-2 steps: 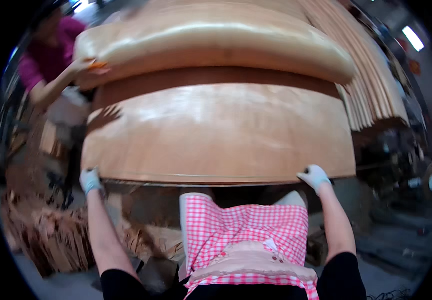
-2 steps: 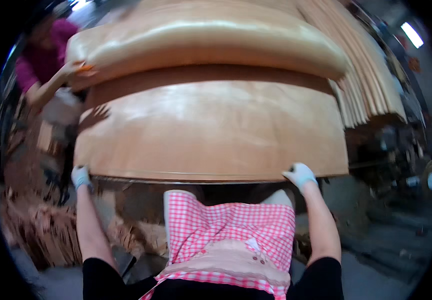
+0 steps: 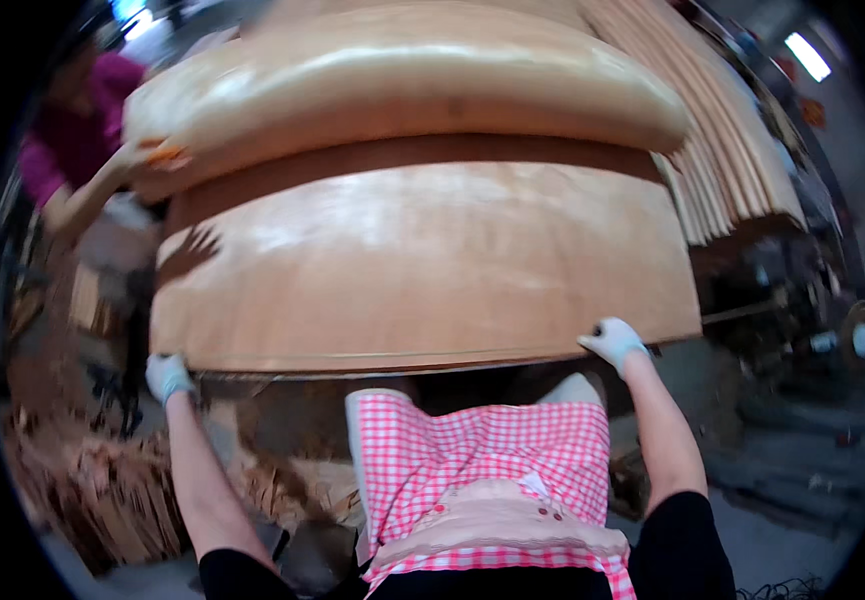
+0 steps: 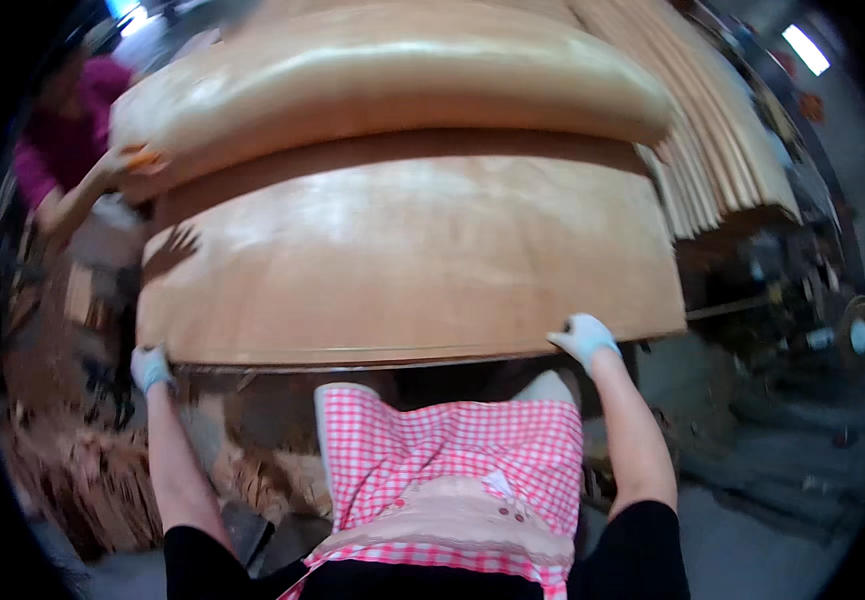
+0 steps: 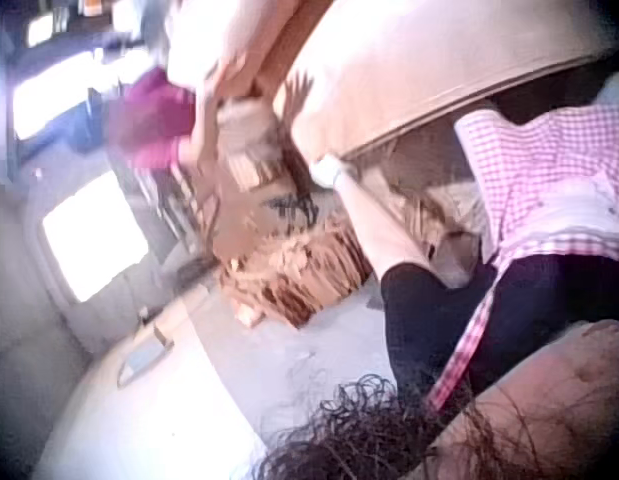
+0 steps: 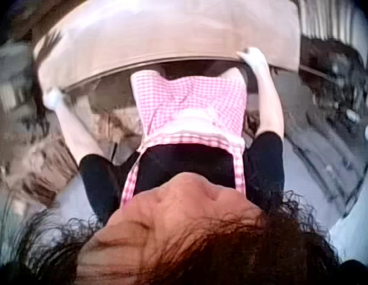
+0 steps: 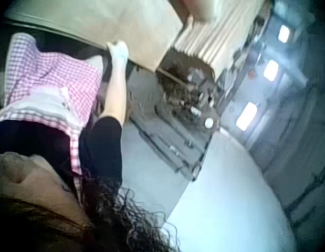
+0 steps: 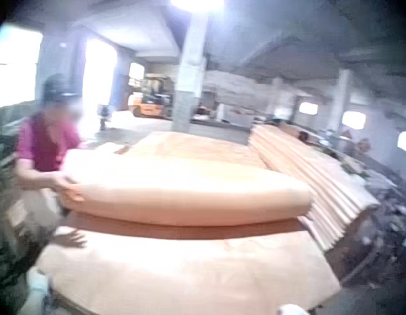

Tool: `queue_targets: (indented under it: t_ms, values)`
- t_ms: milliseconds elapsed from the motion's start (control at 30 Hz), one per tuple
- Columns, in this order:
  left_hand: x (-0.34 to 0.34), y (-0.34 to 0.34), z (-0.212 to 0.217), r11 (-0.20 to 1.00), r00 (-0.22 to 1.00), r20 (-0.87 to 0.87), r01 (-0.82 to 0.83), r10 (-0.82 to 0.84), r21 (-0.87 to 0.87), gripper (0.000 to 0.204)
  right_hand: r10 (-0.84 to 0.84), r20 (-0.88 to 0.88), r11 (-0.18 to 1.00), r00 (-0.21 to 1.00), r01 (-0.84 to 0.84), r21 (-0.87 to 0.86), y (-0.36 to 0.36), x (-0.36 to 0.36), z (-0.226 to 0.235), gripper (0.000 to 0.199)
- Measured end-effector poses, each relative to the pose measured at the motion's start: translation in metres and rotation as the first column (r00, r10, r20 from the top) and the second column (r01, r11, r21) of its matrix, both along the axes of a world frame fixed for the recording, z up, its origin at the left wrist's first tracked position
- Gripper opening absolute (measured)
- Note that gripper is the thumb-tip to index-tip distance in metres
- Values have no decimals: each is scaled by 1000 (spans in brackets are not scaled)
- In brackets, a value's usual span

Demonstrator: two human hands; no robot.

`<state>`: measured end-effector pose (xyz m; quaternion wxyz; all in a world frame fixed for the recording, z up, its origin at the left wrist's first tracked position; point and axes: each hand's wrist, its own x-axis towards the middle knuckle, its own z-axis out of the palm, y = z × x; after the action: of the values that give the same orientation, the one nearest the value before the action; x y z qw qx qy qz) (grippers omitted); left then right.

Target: The person lifts large, curved wooden panels from a pile and places them onto a stack. They align the panels carefully by hand, ensuring they fit together. Another person is visible in the background working on similar panels.

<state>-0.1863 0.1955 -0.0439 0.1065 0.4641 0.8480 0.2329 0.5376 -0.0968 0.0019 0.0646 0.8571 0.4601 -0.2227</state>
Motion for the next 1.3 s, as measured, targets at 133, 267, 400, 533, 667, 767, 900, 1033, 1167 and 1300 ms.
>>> queue_targets:
  t_ms: [133, 267, 400, 533, 667, 767, 900, 1033, 1167, 1300]
  values:
    - [146, -41, 26, 961, 960, -250, 181, -126, 211, 51, -29, -121, 995, 992, 17, -95, 14, -6, 9, 48]
    - [373, -139, -4, 560, 553, -219, 828, -804, 34, 93, -18, -154, 997, 988, 5, -82, 7, 1, 2, 47]
    - [507, -204, 25, 395, 390, -69, 915, -918, -77, 107, -23, -194, 997, 981, 9, -75, 5, -4, 4, 43]
    - [518, -204, 19, 439, 436, -52, 886, -898, -152, 110, -1, -364, 997, 931, 31, 77, -15, 22, 15, 33]
    - [518, -207, 15, 419, 412, -79, 900, -908, -121, 112, -101, -173, 990, 980, 117, 83, -87, 152, 11, 31]
    - [515, -205, 13, 415, 407, -85, 899, -910, -143, 111, -240, -2, 971, 971, 240, -17, -126, 229, 24, 29]
    - [512, -206, 15, 424, 415, -91, 885, -905, -190, 111, -382, -48, 919, 923, 385, 90, -145, 273, 1, 31]
    - [524, -212, 11, 387, 379, -75, 908, -922, -162, 108, -774, -160, 528, 612, 764, 371, -201, 292, -52, 44]
    - [510, -211, 13, 461, 454, -87, 881, -887, -105, 102, -780, -350, 185, 518, 726, 662, -173, 234, -48, 31]
    - [509, -234, 22, 312, 344, -51, 897, -938, 313, 29, -387, -516, 392, 764, 643, 658, -123, 100, -1, 24]
